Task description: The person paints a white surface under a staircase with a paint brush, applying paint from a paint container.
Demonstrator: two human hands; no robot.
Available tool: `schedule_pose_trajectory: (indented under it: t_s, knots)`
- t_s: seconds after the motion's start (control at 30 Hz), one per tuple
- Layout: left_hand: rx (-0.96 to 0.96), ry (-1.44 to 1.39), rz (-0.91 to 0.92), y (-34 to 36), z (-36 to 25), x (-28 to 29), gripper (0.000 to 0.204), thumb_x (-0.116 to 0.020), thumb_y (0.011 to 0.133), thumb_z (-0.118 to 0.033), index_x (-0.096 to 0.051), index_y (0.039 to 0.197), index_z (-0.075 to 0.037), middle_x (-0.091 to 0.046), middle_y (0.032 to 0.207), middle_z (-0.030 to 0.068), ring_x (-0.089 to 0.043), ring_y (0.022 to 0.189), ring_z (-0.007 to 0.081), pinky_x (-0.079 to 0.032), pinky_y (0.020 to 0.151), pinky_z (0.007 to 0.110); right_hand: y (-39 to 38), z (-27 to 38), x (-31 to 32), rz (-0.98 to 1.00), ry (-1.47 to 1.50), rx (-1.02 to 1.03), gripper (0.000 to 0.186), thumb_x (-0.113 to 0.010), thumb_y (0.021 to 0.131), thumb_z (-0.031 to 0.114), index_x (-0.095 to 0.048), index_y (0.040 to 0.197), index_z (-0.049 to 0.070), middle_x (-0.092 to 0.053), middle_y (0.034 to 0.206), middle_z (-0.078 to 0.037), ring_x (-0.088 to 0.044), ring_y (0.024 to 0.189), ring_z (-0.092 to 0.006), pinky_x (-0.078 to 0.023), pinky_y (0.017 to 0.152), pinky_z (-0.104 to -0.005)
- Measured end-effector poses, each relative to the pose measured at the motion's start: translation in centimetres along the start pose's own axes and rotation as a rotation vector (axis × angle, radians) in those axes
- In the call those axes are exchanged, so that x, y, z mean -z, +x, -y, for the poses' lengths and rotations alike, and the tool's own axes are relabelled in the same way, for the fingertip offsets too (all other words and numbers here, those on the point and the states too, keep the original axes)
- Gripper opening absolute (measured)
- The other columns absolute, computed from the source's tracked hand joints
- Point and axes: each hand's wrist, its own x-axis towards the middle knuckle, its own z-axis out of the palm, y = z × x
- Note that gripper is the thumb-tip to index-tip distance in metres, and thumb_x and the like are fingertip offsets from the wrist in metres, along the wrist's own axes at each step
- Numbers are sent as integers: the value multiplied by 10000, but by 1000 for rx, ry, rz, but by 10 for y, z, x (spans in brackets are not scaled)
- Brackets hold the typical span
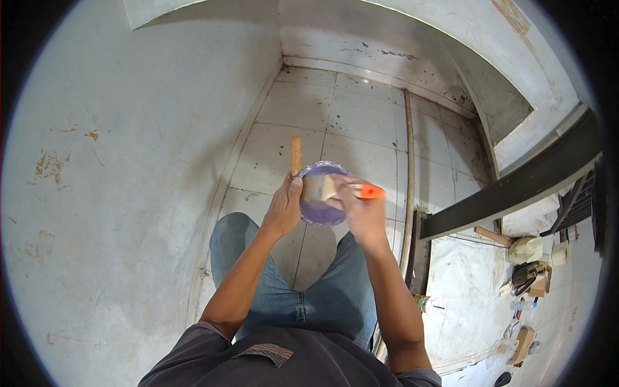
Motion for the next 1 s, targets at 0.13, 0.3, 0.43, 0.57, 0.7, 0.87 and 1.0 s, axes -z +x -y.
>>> schedule_pose_trajectory:
  t_s: [0.13, 0.3, 0.43, 0.57, 0.7, 0.87, 1.0]
  knots:
    - [99, 108, -14, -9, 4, 16, 556, -258, 1036, -420, -453, 1265, 48, -607, 946, 256, -598, 898, 411, -441, 835, 457, -11, 29, 6, -205, 291, 123, 274, -605, 951, 136, -635, 1086, -101, -671, 1031, -170, -682, 883, -200, -584, 769, -279]
    - [51, 102, 31, -11, -1, 13, 539, -298, 1034, -393, -432, 1266, 75, -609, 903, 251, -611, 868, 418, -450, 810, 459, -4, 16, -3, -93, 26, 189, 228, -633, 917, 103, -678, 1047, -79, -701, 889, -138, -674, 769, -152, -530, 691, -250]
    - [140, 161, 59, -10, -13, 16, 539, -316, 1034, -377, -415, 1273, 96, -597, 867, 266, -609, 857, 427, -453, 805, 467, 10, -6, 14, -258, -39, 159, 213, -631, 907, 82, -683, 1035, -80, -706, 869, -113, -661, 753, -133, -516, 660, -256]
    - [121, 211, 2, -9, -5, 18, 522, -339, 1031, -357, -409, 1288, 93, -593, 902, 287, -602, 887, 432, -447, 821, 482, 3, 5, 4, -322, -10, 164, 206, -621, 912, 76, -686, 1037, -74, -709, 866, -113, -663, 760, -127, -518, 662, -262]
    - [61, 215, -46, -11, -3, 21, 447, -378, 1014, -322, -446, 1224, 67, -575, 949, 310, -570, 932, 446, -434, 840, 497, 10, -8, -12, -292, -78, 215, 183, -611, 919, 81, -700, 1004, -55, -709, 845, -98, -667, 776, -115, -522, 674, -264]
    - [74, 299, -56, -14, 27, 14, 396, -385, 1006, -319, -473, 1152, 39, -584, 949, 306, -559, 936, 469, -432, 830, 517, 2, -41, 14, -354, 16, 62, 235, -603, 938, 96, -643, 1043, -111, -682, 959, -141, -659, 790, -141, -572, 711, -306]
    - [210, 158, -88, -9, 51, 27, 423, -387, 1007, -324, -461, 1174, 58, -600, 936, 322, -579, 935, 486, -440, 828, 529, 8, 15, 21, -455, 132, 281, 195, -600, 916, 56, -680, 1058, -53, -701, 926, -94, -655, 831, -111, -525, 716, -244]
